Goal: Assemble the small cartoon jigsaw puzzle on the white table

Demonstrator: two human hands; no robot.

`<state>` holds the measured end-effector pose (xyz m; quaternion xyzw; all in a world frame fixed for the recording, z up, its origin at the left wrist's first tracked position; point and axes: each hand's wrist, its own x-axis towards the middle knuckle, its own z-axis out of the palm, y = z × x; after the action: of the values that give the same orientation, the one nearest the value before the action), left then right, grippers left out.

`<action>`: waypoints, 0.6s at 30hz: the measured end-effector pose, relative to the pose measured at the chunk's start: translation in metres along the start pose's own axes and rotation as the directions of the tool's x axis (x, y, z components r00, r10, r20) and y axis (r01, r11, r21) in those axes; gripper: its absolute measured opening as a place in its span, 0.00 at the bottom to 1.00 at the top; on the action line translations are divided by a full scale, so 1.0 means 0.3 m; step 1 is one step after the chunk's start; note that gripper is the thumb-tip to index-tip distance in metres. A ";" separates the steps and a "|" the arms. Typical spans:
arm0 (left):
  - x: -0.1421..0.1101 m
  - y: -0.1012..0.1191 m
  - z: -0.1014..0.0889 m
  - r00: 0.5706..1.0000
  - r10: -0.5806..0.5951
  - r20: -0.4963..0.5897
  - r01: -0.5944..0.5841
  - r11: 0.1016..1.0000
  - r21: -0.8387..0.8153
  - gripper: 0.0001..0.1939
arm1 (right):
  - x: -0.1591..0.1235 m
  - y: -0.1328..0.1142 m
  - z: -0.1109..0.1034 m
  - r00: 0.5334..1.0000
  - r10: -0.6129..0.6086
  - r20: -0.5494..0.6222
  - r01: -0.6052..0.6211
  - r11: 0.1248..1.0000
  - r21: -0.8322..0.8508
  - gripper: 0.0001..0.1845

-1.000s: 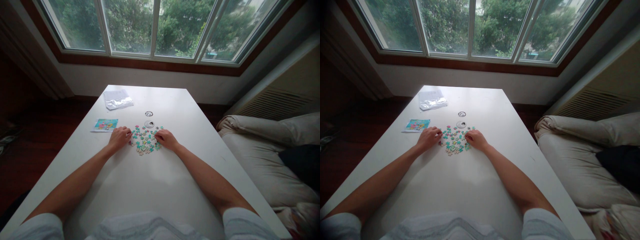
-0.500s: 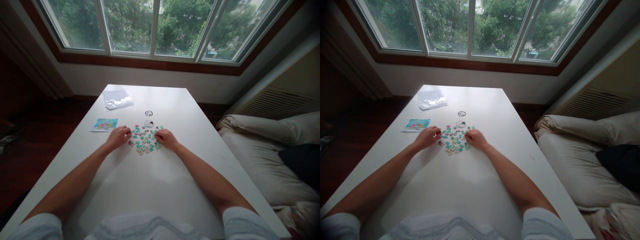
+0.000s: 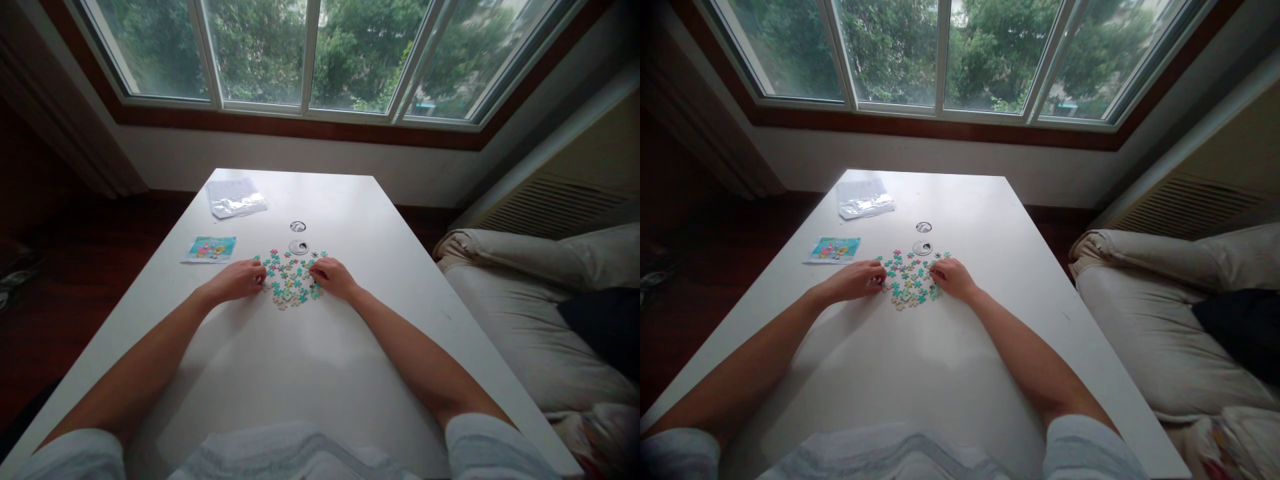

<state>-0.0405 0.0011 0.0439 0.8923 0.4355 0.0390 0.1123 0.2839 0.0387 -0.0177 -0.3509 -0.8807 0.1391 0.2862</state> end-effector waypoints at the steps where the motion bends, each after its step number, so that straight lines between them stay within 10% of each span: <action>1: 0.002 -0.003 0.005 1.000 0.007 -0.004 -0.007 1.000 0.002 0.04 | 0.000 0.000 0.000 1.000 0.000 0.001 0.000 1.000 -0.001 0.06; 18: -0.031 -0.085 -0.045 0.998 -0.062 -0.010 0.062 0.997 0.036 0.05 | -0.002 0.000 -0.001 1.000 0.001 0.002 -0.001 1.000 -0.008 0.06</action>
<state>-0.0679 0.0112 0.0512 0.8800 0.4642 0.0318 0.0954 0.2844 0.0383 -0.0176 -0.3525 -0.8813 0.1360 0.2839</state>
